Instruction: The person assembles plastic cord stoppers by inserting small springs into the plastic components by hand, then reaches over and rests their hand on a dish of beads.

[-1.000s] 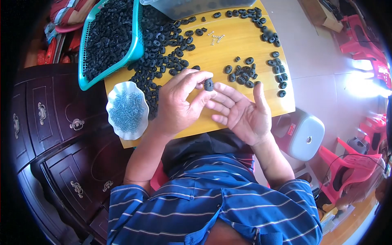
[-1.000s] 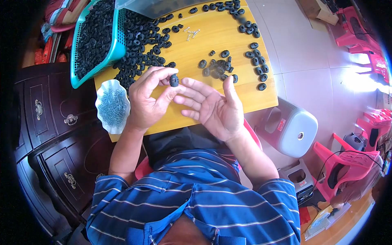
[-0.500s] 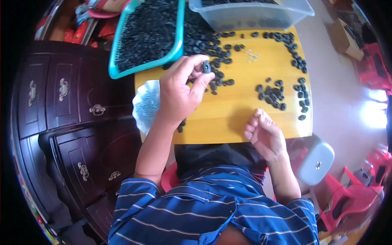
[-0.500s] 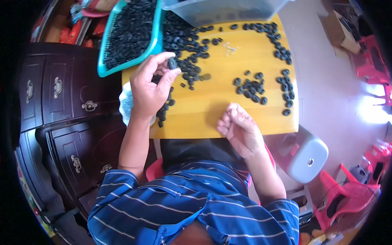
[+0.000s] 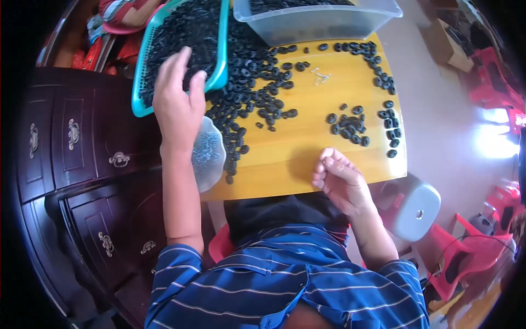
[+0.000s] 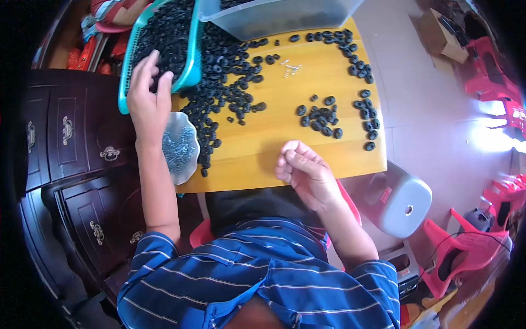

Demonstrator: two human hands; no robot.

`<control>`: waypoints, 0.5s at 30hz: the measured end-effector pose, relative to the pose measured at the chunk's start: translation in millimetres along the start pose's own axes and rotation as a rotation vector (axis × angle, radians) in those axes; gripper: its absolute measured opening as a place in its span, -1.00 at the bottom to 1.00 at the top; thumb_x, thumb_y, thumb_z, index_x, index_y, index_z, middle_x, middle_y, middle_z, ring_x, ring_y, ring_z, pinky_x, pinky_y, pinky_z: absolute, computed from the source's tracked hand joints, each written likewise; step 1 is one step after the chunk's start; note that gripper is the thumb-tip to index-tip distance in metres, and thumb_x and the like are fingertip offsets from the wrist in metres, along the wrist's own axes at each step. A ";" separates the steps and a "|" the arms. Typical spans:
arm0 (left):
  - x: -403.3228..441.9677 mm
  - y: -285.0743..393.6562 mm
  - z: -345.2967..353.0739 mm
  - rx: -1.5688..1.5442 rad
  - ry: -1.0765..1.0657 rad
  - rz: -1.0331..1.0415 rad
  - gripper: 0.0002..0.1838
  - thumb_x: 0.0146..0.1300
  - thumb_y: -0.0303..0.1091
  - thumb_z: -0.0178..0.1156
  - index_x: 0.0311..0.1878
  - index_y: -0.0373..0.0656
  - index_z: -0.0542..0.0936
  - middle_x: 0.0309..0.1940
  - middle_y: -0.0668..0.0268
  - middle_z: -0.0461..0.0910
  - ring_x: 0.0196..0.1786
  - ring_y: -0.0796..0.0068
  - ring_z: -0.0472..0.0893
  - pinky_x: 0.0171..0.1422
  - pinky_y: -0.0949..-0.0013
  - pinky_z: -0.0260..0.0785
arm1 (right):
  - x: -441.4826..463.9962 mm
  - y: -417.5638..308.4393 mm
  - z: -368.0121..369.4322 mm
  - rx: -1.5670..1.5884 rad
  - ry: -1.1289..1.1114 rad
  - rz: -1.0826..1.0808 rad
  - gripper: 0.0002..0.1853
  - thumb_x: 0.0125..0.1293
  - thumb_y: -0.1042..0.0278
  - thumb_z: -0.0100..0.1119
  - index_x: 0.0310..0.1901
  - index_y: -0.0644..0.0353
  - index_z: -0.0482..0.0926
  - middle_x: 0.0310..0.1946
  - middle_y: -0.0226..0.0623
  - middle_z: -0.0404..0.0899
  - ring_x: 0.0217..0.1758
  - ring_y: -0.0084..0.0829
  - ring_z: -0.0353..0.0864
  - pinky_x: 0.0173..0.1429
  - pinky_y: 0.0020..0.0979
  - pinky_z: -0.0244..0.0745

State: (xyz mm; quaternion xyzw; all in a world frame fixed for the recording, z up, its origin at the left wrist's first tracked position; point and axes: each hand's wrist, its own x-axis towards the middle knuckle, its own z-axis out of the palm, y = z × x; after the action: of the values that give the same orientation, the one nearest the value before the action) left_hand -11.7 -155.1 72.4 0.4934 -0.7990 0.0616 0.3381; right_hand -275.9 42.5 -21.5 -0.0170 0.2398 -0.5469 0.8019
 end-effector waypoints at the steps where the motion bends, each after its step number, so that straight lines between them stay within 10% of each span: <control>1: -3.1 18.6 2.0 -0.205 -0.041 -0.052 -0.67 0.30 -0.51 0.30 0.14 -0.28 0.66 0.04 0.05 0.67 -0.02 0.11 0.69 0.07 0.25 0.56 | 0.1 -0.2 0.9 0.007 0.002 0.003 -0.87 0.53 0.33 0.18 -0.02 0.16 0.58 -0.23 -0.38 0.67 -0.14 -0.51 0.72 0.07 -0.45 0.63; 15: -57.9 128.8 99.3 -0.387 -0.529 0.242 -0.65 0.18 -0.39 0.40 0.07 -0.12 0.68 -0.20 0.26 0.62 -0.14 0.19 0.69 -0.09 0.16 0.59 | -3.5 -0.6 8.9 -0.198 0.049 -0.046 -0.84 0.55 0.28 0.15 -0.02 0.17 0.56 -0.28 -0.38 0.62 -0.21 -0.52 0.59 0.00 -0.47 0.46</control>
State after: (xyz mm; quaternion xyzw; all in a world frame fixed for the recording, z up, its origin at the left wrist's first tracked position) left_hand -149.8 -89.7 -8.0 0.3208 -0.9086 -0.1813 0.1967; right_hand -273.9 43.2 -12.3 -0.0881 0.3119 -0.5389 0.7775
